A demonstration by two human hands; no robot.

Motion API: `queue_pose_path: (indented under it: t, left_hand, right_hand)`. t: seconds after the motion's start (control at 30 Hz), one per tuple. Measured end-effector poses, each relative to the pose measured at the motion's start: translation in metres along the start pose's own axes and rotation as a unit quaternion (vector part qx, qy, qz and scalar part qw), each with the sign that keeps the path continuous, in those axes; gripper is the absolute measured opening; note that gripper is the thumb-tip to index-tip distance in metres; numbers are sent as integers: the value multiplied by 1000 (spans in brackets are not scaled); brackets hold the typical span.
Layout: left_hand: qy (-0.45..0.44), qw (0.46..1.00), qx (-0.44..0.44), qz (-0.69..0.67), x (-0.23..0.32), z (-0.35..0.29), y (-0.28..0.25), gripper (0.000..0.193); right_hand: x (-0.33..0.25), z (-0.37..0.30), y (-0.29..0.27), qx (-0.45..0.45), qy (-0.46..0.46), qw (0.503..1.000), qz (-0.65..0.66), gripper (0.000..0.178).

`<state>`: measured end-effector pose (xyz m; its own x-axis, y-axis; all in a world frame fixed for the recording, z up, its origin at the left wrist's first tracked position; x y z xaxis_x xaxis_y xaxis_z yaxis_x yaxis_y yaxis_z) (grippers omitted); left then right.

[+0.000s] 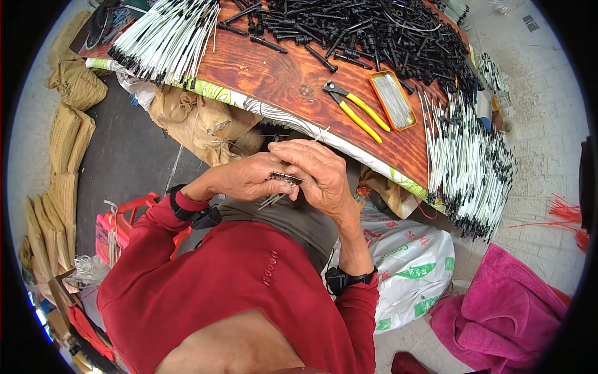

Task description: Sorting and bundling electrical wire harnesses with plastic connectors at a factory workbench.

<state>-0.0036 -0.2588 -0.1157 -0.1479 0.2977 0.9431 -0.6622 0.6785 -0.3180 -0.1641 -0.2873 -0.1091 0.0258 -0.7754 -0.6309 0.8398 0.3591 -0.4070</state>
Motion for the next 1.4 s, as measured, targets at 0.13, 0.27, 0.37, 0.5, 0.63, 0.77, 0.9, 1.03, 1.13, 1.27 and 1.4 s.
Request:
queue_pose_path:
  t: [0.13, 0.27, 0.37, 0.5, 0.63, 0.77, 0.9, 1.03, 1.13, 1.27, 1.4]
  left_hand:
    - [20, 1000, 12, 15, -4, -2, 2, 24]
    - [24, 998, 48, -12, -10, -6, -6, 24]
    - [12, 996, 75, -44, -11, -10, -13, 25]
    - [-16, 990, 109, -85, -4, -10, -17, 27]
    - [-51, 980, 136, -135, -6, -16, -13, 29]
    - [-55, 970, 166, -169, -11, -21, -14, 27]
    - [-62, 967, 175, -173, -13, -29, -14, 29]
    - [-62, 961, 196, -184, -16, -32, -15, 32]
    - [-70, 950, 213, -219, -18, -36, -14, 34]
    - [-82, 951, 219, -205, -23, -37, -11, 35]
    - [-82, 949, 220, -211, -25, -36, -12, 36]
  right_hand:
    - [-1, -9, 0, 7, 84, 995, 54, 36]
    - [0, -24, -3, 43, 144, 987, 61, 39]
    - [3, -40, 2, 61, 181, 981, 43, 39]
    - [8, -53, 15, 54, 223, 973, -5, 35]
    - [6, -58, 30, 11, 212, 975, -67, 31]
    - [9, -61, 37, -6, 223, 969, -106, 27]
    - [9, -67, 53, -8, 224, 966, -128, 25]
    - [20, -80, 62, -10, 239, 955, -177, 22]
    - [21, -80, 62, 16, 229, 952, -204, 19]
    - [22, -84, 59, 49, 282, 958, -14, 15]
    - [18, -79, 63, 45, 232, 971, -24, 18]
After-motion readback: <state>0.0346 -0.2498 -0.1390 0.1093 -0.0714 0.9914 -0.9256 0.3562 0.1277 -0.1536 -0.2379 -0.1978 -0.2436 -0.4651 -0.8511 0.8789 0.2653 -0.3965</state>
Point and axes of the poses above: each hand's wrist, its own z-axis towards the middle knuckle, its own y-axis out of the palm, x = y × z, the point moved 3 cm from there along z, towards the middle knuckle, and after that the axes turned 5 degrees about -y, right-handed, at the moved point
